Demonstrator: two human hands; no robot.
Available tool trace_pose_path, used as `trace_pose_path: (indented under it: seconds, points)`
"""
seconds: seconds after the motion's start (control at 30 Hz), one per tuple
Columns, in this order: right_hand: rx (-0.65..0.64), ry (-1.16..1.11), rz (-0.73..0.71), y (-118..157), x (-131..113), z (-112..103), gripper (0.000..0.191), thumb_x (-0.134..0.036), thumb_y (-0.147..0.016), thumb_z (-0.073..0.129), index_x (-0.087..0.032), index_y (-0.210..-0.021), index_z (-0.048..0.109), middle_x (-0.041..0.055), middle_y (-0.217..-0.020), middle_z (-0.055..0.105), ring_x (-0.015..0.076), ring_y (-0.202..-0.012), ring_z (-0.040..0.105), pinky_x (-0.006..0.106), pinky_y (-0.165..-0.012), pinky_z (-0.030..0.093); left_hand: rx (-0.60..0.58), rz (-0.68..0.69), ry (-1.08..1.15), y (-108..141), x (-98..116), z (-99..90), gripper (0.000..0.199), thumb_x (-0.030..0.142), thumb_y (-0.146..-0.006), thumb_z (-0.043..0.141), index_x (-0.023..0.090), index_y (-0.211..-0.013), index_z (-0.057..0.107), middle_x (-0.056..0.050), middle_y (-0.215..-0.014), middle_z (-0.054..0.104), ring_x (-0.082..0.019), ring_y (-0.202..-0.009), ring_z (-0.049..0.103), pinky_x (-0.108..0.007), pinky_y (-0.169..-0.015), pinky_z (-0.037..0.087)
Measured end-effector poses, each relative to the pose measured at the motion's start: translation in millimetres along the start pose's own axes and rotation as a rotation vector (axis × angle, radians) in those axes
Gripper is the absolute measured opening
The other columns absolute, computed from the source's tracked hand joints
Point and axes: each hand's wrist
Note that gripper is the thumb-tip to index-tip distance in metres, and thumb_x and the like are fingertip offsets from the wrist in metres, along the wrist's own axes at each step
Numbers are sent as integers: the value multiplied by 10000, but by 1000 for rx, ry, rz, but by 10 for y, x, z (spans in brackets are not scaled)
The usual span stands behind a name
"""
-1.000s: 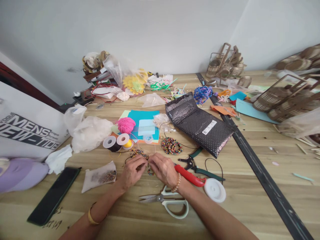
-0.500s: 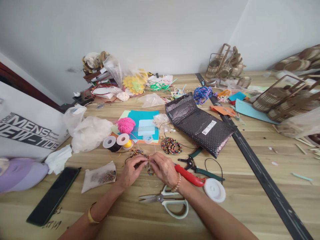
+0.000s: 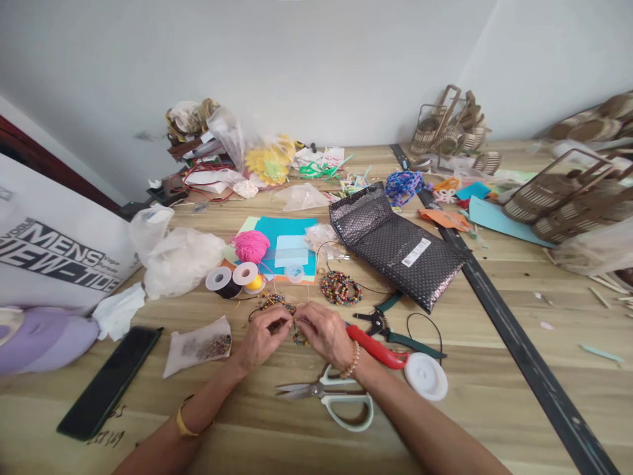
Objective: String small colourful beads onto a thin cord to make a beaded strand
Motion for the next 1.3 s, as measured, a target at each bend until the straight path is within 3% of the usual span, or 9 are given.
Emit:
trace_pose_path:
  seconds: [0.3,0.43,0.7,0.93,1.2,1.3]
  points:
    - [28,-60,32,-22,3,-27,110,-221,-934,519,-183,-935,622,56,-829,663,165,-742,617,282,-691,507,22,-252,150,5,10,-30,169,213,-844,523,150,-746,644,-31,-737,648,-141,-692,584,-223,-662,448]
    - [52,-63,-21,-25,-26,-35,109,-195,-933,518,-184,-977,617,70,-864,659,177,-789,625,298,-723,516,-35,-341,260,-7,12,-18,179,283,-819,581,141,-797,688,-47,-772,672,-158,-711,585,-242,-667,451]
    - [64,-59,-74,-17,-54,-25,109,-215,-947,510,-197,-966,615,61,-849,635,163,-774,621,280,-691,526,-116,-532,589,-29,-18,1,195,314,-747,664,135,-670,654,13,-583,586,-116,-586,517,-228,-603,413]
    - [74,-118,65,1,-41,-7,136,-283,-928,552,-195,-1030,573,31,-778,627,135,-656,609,226,-545,499,-85,-568,642,-37,-44,-8,182,320,-729,689,140,-709,697,6,-593,619,-123,-590,541,-238,-609,437]
    - [54,-121,72,3,-47,-21,102,-272,-916,565,-196,-984,573,34,-806,626,128,-659,597,217,-538,494,-73,-566,620,-38,-70,-5,188,342,-719,697,155,-728,717,4,-595,630,-125,-588,544,-239,-611,441]
    - [62,-87,50,-2,-38,-29,68,-246,-923,550,-193,-924,592,43,-811,639,145,-710,612,248,-615,513,-66,-562,624,-38,-70,-7,205,354,-717,699,150,-724,712,0,-597,635,-126,-589,547,-240,-611,444]
Point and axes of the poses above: each hand's wrist, its own y-axis away from the middle knuckle, its own z-axis out of the palm, x = y × z
